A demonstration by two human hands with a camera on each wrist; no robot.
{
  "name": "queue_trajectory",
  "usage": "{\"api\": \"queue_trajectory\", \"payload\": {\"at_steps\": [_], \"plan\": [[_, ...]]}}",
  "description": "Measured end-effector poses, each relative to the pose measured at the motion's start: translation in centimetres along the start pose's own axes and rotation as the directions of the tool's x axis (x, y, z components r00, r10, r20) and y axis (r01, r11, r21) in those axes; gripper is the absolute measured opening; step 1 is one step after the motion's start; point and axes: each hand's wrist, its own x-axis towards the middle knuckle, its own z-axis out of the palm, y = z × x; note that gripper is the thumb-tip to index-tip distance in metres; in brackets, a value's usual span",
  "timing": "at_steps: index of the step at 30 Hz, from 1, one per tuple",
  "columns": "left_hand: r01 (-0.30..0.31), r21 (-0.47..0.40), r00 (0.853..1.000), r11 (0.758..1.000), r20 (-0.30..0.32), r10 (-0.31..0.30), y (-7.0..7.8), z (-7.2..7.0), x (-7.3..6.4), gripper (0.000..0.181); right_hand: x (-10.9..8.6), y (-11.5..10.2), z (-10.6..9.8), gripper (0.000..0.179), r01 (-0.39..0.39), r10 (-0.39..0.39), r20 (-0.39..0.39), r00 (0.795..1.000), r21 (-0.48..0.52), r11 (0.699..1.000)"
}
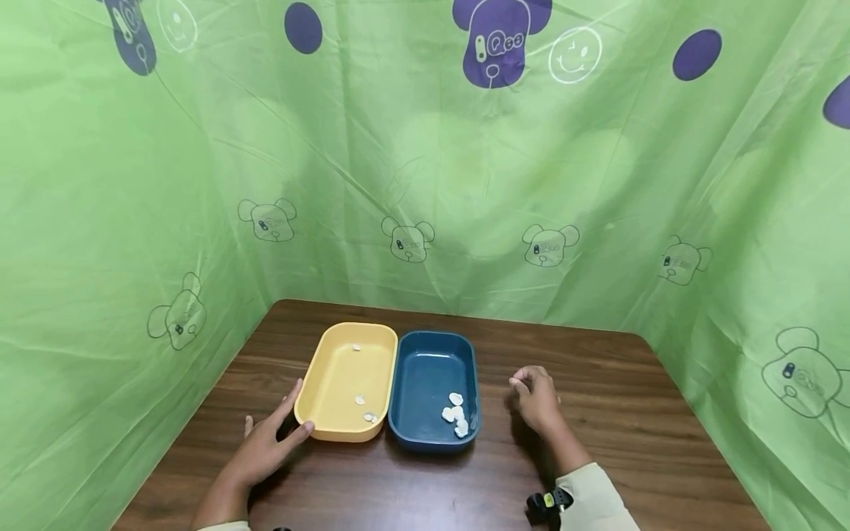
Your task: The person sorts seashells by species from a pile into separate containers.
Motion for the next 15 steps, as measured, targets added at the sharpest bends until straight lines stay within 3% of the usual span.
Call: {"api": "queue_trajectory", "payload": {"at_steps": [6, 15], "plan": [[-0.01, 0.0, 1.0, 1.0, 0.005, 0.01, 0.2, -0.2, 0.3, 0.085, 0.4, -2.1, -0.7, 0.013, 0.029, -0.029, -0.026, 0.999, 0.013, 0.999], [-0.007, 0.002, 1.0, 1.0, 0.007, 0.007, 0.1, -0.1, 0.0, 0.086, 0.3, -5.1, -0.2, 0.01, 0.106, -0.1, -0.072, 0.992, 0.08, 0.991]]}}
